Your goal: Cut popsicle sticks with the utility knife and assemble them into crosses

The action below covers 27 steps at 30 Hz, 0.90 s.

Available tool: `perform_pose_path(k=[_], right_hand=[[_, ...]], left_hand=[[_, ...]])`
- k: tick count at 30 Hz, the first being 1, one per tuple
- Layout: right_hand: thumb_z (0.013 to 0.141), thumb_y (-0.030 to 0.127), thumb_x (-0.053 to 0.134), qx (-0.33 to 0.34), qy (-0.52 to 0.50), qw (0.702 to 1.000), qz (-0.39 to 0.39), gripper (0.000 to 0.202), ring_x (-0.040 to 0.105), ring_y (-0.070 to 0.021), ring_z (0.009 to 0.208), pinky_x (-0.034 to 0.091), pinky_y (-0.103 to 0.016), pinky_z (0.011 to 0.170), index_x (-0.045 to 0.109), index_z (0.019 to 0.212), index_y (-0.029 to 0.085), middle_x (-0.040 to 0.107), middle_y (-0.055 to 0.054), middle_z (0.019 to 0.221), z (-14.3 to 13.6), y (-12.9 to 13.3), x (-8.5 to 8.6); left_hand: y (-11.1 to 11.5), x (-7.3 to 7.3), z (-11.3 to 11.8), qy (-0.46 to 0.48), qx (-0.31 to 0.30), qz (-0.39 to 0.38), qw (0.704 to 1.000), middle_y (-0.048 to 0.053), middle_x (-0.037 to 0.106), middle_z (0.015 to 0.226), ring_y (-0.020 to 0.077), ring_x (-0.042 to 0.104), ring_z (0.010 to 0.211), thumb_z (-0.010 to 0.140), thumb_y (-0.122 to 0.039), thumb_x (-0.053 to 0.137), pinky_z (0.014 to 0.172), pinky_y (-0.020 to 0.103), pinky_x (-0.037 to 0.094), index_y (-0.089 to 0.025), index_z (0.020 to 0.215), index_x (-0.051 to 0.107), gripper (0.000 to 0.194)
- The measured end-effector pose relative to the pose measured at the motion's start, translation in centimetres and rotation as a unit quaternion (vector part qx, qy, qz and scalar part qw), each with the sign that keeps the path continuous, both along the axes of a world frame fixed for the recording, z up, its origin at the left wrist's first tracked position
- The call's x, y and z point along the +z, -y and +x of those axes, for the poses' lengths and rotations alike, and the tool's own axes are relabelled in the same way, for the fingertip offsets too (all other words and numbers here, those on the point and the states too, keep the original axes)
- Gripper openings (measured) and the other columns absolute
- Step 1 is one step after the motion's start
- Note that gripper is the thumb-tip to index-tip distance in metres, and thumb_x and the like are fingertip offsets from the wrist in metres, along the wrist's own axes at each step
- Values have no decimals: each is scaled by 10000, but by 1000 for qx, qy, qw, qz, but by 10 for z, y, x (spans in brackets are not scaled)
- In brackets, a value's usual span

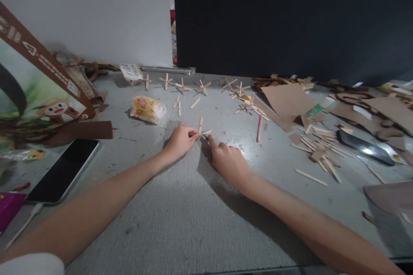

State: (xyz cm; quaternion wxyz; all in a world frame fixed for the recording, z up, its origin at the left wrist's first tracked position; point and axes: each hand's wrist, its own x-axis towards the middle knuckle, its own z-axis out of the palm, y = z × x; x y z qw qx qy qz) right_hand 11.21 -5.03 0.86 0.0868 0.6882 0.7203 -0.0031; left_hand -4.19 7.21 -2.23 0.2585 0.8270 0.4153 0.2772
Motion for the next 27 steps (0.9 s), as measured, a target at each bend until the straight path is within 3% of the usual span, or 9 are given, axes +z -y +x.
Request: perform_pose_path(k=[19, 27], right_hand=[[995, 98, 358, 12, -21, 999, -31, 554, 776, -309, 948, 538, -334, 742, 454, 1541, 82, 766, -207, 1015, 0, -6, 16], [1017, 116, 387, 0, -8, 1000, -14, 586, 782, -286, 958, 557, -318, 761, 356, 1602, 104, 759, -202, 1066, -1, -1, 8]], left_hand=[[4, 7, 6, 4, 31, -34, 999, 63, 799, 801, 228, 698, 822, 868, -177, 799, 828, 357, 528, -222, 782, 823, 100], [3, 6, 3, -10, 19, -8, 1000, 62, 804, 808, 216, 685, 791, 903, -196, 760, 837, 349, 507, -215, 810, 831, 118]])
